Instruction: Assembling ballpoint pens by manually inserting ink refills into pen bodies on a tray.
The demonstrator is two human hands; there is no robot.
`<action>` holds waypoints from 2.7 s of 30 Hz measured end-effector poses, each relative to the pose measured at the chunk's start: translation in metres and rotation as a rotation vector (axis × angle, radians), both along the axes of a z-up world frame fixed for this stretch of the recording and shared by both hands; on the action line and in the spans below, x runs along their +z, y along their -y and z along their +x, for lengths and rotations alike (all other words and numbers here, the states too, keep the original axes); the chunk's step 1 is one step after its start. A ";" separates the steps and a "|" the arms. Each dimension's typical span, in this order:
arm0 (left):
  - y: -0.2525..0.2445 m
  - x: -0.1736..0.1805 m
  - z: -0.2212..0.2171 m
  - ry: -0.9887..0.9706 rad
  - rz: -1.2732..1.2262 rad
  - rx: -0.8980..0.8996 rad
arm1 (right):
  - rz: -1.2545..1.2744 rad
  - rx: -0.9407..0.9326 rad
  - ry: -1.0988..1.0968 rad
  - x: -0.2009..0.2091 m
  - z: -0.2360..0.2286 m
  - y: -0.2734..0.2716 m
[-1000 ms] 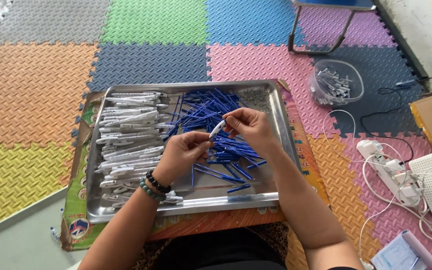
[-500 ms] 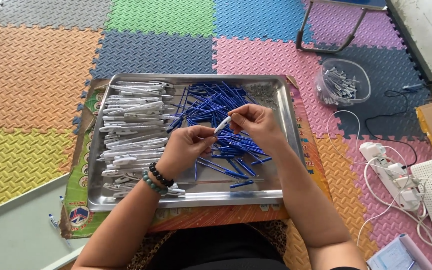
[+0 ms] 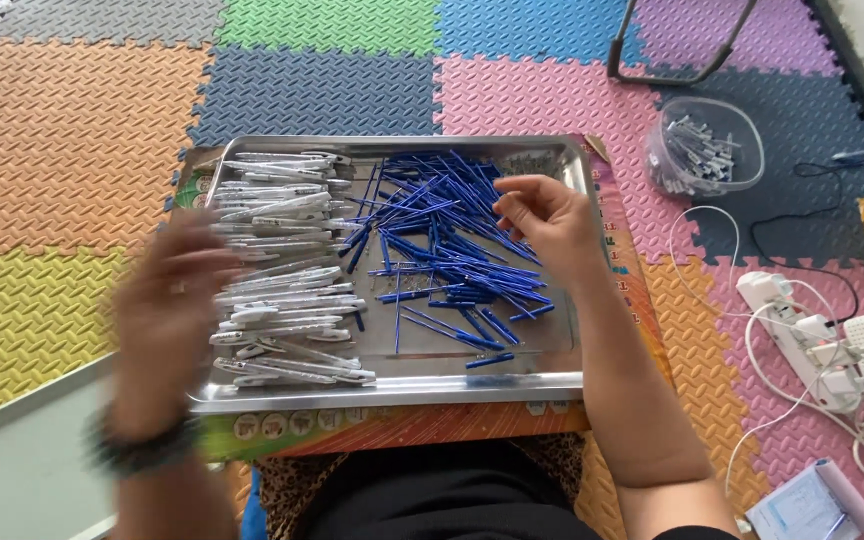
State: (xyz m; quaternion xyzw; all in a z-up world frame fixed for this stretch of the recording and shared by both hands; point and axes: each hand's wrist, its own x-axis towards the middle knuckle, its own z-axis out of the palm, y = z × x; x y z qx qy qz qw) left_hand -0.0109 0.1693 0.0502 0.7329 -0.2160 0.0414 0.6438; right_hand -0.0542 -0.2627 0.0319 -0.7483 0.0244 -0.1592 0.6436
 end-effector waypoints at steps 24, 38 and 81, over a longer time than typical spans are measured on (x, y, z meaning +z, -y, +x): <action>-0.234 -0.179 -0.027 0.429 0.932 0.975 | -1.230 0.289 -0.338 -0.012 -0.101 -0.014; 0.032 -0.066 -0.068 0.618 0.899 -0.050 | -0.696 0.014 -0.222 -0.010 -0.104 -0.018; 0.133 -0.056 -0.089 -0.374 -0.262 -0.284 | -0.208 0.169 0.233 0.019 -0.080 -0.091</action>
